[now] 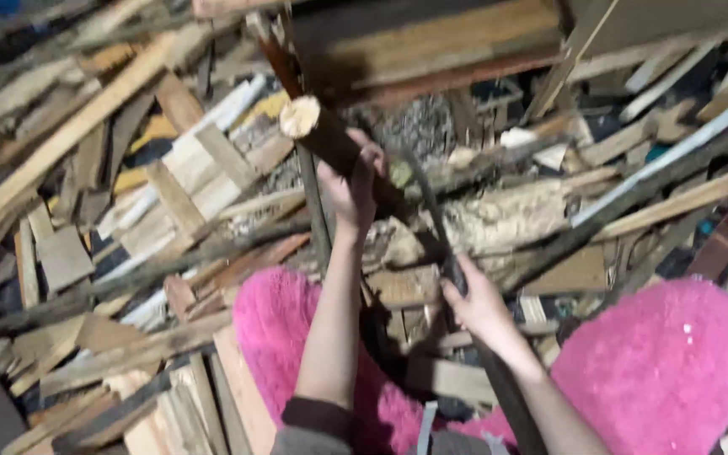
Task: Sawing a wooden branch and then refining the cut end with a hand tool
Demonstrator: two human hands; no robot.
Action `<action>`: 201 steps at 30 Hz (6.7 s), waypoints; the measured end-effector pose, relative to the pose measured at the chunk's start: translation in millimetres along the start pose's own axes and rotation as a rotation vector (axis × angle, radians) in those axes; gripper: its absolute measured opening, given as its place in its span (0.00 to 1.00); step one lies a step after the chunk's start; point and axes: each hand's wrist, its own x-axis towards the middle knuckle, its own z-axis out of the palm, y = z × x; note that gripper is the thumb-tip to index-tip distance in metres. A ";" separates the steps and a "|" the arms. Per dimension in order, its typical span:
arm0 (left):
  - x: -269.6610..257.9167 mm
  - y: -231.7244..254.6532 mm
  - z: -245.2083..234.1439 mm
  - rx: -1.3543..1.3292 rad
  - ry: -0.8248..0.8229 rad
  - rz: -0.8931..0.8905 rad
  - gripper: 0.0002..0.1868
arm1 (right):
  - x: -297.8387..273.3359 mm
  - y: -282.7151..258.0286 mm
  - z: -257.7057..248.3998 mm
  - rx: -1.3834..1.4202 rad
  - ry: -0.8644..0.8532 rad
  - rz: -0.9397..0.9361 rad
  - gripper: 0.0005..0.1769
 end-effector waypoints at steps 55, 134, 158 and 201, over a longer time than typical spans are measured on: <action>7.7 -33.4 3.2 -0.044 -0.035 0.175 0.13 | 59.8 42.7 9.8 -0.113 0.020 0.036 0.25; 10.4 9.8 16.9 0.050 0.056 0.129 0.18 | 118.3 151.4 39.6 0.019 -0.014 0.081 0.21; 5.3 -40.9 10.4 0.095 0.060 0.249 0.19 | 37.2 11.8 1.7 0.048 0.021 -0.061 0.31; 22.4 -27.7 15.0 -0.406 0.088 0.063 0.26 | 38.4 9.3 -6.8 -0.199 -0.010 -0.022 0.19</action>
